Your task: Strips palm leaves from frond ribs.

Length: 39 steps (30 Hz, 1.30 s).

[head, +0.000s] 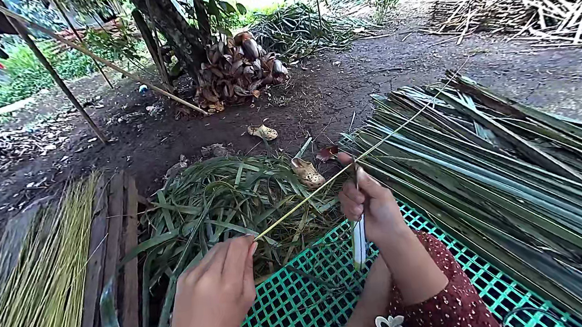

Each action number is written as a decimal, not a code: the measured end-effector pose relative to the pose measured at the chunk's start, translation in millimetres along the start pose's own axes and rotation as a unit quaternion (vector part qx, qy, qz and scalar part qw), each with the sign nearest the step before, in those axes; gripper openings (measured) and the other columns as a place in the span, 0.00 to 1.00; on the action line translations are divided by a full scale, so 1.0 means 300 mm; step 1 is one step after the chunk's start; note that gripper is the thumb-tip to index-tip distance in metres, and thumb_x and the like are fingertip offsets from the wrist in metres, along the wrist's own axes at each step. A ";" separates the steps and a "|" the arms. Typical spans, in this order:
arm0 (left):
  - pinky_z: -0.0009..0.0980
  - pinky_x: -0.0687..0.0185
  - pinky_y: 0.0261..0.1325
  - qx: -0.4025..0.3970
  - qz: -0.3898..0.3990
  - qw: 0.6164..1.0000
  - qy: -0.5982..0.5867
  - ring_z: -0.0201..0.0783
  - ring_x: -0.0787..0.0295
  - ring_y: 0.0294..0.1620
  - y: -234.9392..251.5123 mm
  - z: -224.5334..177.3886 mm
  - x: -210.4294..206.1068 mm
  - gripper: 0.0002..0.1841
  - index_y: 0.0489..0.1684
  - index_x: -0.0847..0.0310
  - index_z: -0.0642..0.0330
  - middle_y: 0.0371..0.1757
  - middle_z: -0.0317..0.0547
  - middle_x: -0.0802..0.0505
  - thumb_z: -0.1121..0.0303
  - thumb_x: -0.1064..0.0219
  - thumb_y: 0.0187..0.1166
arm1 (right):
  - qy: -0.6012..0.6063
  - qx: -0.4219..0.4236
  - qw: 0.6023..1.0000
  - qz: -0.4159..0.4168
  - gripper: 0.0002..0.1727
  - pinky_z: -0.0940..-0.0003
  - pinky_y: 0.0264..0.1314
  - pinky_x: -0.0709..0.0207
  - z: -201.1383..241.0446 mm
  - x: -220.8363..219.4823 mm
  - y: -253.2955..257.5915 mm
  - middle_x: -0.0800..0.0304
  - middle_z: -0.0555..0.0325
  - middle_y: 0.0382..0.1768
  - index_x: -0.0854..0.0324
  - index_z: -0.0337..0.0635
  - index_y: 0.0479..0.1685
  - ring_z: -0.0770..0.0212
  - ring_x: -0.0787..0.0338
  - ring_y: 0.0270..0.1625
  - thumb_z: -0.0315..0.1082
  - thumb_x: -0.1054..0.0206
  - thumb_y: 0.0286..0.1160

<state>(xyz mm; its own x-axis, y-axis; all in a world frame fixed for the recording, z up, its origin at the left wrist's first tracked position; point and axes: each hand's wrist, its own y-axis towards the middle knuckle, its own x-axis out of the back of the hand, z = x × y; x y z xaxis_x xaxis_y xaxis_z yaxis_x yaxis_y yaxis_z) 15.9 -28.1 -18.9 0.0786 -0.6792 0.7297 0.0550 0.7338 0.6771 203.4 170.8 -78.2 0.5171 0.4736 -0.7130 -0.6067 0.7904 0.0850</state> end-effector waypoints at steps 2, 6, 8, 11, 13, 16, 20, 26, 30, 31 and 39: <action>0.32 0.20 0.23 0.008 0.007 1.000 -0.013 0.43 0.11 0.23 0.004 -0.004 -0.001 0.16 0.37 0.14 0.64 0.25 0.49 0.10 0.66 0.47 0.86 | 0.011 -0.050 0.993 0.104 0.19 0.86 0.19 0.30 -0.042 -0.050 -0.047 0.25 0.77 0.14 0.28 0.52 0.73 0.81 0.27 0.13 0.43 0.49 0.88; 0.31 0.24 0.21 0.035 0.028 0.998 -0.046 0.40 0.15 0.19 -0.003 -0.006 0.002 0.16 0.35 0.14 0.64 0.21 0.47 0.12 0.65 0.47 0.85 | 0.004 -0.086 0.981 0.173 0.23 0.85 0.20 0.29 -0.076 -0.067 -0.067 0.24 0.78 0.15 0.26 0.41 0.75 0.81 0.26 0.15 0.42 0.44 0.87; 0.32 0.26 0.20 0.050 0.042 0.997 -0.052 0.39 0.18 0.17 -0.012 0.018 0.019 0.17 0.35 0.15 0.63 0.20 0.47 0.14 0.63 0.47 0.86 | -0.026 -0.025 0.995 0.094 0.21 0.85 0.19 0.31 -0.039 0.010 -0.020 0.24 0.77 0.13 0.21 0.44 0.71 0.81 0.27 0.14 0.42 0.48 0.88; 0.41 0.25 0.19 0.084 0.084 0.992 -0.040 0.46 0.16 0.18 -0.028 0.077 0.065 0.19 0.37 0.14 0.64 0.21 0.50 0.13 0.61 0.49 0.87 | -0.037 0.069 0.995 -0.064 0.25 0.85 0.16 0.33 0.055 0.154 0.059 0.31 0.76 0.09 0.22 0.49 0.70 0.80 0.31 0.10 0.42 0.64 0.95; 0.52 0.21 0.23 0.112 0.131 0.985 -0.020 0.53 0.11 0.22 -0.030 0.112 0.090 0.21 0.40 0.14 0.64 0.24 0.52 0.10 0.59 0.51 0.88 | -0.018 0.097 0.988 -0.120 0.26 0.83 0.15 0.32 0.095 0.195 0.071 0.31 0.74 0.08 0.22 0.50 0.68 0.78 0.31 0.09 0.43 0.67 0.97; 0.64 0.19 0.38 0.108 0.163 0.981 0.006 0.64 0.07 0.35 -0.009 0.102 0.096 0.22 0.48 0.14 0.68 0.34 0.59 0.07 0.59 0.51 0.87 | -0.033 0.100 0.992 -0.070 0.23 0.83 0.16 0.29 0.074 0.147 0.026 0.27 0.74 0.10 0.25 0.52 0.71 0.77 0.28 0.10 0.40 0.64 0.94; 0.50 0.17 0.23 0.066 0.109 0.992 0.002 0.54 0.07 0.27 0.019 0.013 0.056 0.17 0.41 0.13 0.64 0.28 0.52 0.08 0.62 0.47 0.87 | -0.027 0.058 0.997 0.047 0.20 0.83 0.21 0.26 -0.039 0.012 -0.046 0.22 0.75 0.14 0.27 0.55 0.74 0.79 0.24 0.15 0.45 0.48 0.90; 0.39 0.18 0.22 0.102 0.124 0.983 -0.095 0.39 0.11 0.21 0.031 -0.061 0.039 0.19 0.38 0.09 0.56 0.23 0.40 0.09 0.59 0.47 0.86 | -0.010 -0.082 0.971 0.223 0.24 0.85 0.22 0.30 -0.142 -0.162 -0.159 0.24 0.81 0.18 0.29 0.38 0.80 0.82 0.26 0.18 0.36 0.47 0.88; 0.36 0.22 0.22 0.095 0.113 0.984 -0.099 0.36 0.14 0.20 0.024 -0.049 0.051 0.19 0.35 0.10 0.55 0.22 0.39 0.11 0.59 0.48 0.87 | -0.032 -0.044 0.984 0.170 0.22 0.86 0.20 0.31 -0.115 -0.133 -0.138 0.24 0.80 0.15 0.24 0.37 0.75 0.83 0.27 0.16 0.35 0.49 0.89; 0.36 0.22 0.21 0.091 0.107 0.986 -0.093 0.36 0.14 0.20 0.020 -0.038 0.056 0.19 0.35 0.10 0.56 0.21 0.40 0.10 0.60 0.48 0.87 | -0.043 -0.023 0.991 0.128 0.22 0.86 0.19 0.31 -0.090 -0.101 -0.113 0.24 0.79 0.13 0.22 0.40 0.72 0.83 0.27 0.14 0.37 0.50 0.88; 0.38 0.23 0.20 0.051 0.066 0.996 -0.009 0.44 0.11 0.21 0.014 -0.025 0.044 0.18 0.33 0.10 0.60 0.23 0.46 0.10 0.63 0.46 0.84 | -0.018 -0.011 0.999 0.033 0.21 0.86 0.17 0.31 -0.011 -0.034 -0.051 0.28 0.76 0.11 0.26 0.52 0.73 0.81 0.28 0.12 0.42 0.57 0.92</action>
<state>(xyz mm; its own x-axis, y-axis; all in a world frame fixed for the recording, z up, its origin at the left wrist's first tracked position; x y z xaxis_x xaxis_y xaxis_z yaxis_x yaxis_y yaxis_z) 24.6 -33.9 -7.1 0.0609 -0.5777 0.8140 -0.0569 0.8121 0.5807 205.4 152.5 -74.6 0.4972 0.5378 -0.6809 -0.6526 0.7489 0.1150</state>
